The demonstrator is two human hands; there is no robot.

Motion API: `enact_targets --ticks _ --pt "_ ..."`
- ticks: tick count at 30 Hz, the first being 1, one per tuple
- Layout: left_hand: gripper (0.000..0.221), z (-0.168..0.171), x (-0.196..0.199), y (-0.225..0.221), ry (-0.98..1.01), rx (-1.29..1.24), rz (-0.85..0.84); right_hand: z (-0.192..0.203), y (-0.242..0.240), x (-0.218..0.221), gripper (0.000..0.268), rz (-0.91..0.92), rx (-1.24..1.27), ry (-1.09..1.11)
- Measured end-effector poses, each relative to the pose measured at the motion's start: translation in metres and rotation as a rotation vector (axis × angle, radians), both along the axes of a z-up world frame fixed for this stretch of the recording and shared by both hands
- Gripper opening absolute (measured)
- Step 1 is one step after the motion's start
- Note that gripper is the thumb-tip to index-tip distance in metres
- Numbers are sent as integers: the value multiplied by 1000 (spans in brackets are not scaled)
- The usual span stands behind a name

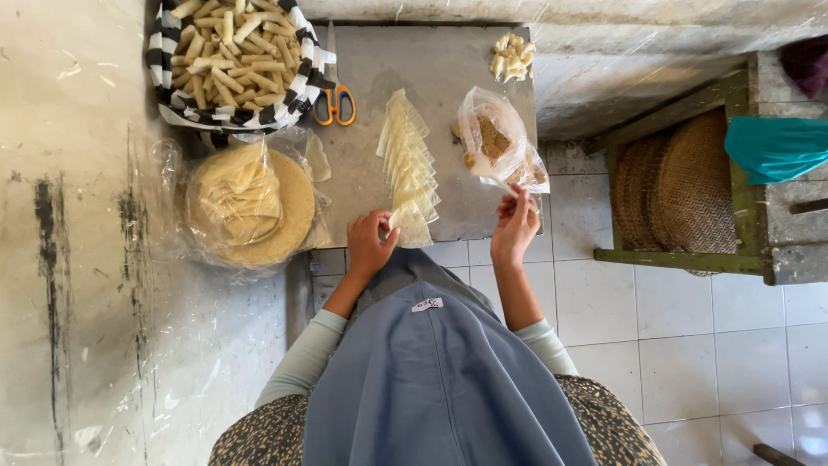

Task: The person prepares multiple pastry items by placing a piece of filling onto a triangular sheet of dough and then rolling the dough into a cylinder around the filling.

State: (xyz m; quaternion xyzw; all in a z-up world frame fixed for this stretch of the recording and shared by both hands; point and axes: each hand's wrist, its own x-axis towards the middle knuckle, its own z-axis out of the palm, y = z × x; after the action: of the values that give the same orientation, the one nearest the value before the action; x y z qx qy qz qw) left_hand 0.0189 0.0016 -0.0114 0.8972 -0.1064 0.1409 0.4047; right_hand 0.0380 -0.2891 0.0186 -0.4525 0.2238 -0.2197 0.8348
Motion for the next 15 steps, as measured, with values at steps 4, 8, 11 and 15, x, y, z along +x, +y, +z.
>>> enact_targets --ticks 4,8,11,15 --pt "31 -4 -1 3 1 -48 -9 -11 24 -34 28 199 63 96" --pt "30 -7 -2 5 -2 -79 -12 -20 44 -52 30 378 43 152" --pt "30 -7 -3 6 19 -105 -21 -17 52 -58 32 482 -150 248" --pt "29 -5 -5 8 74 -126 -24 -1 58 -65 24 608 -554 116"
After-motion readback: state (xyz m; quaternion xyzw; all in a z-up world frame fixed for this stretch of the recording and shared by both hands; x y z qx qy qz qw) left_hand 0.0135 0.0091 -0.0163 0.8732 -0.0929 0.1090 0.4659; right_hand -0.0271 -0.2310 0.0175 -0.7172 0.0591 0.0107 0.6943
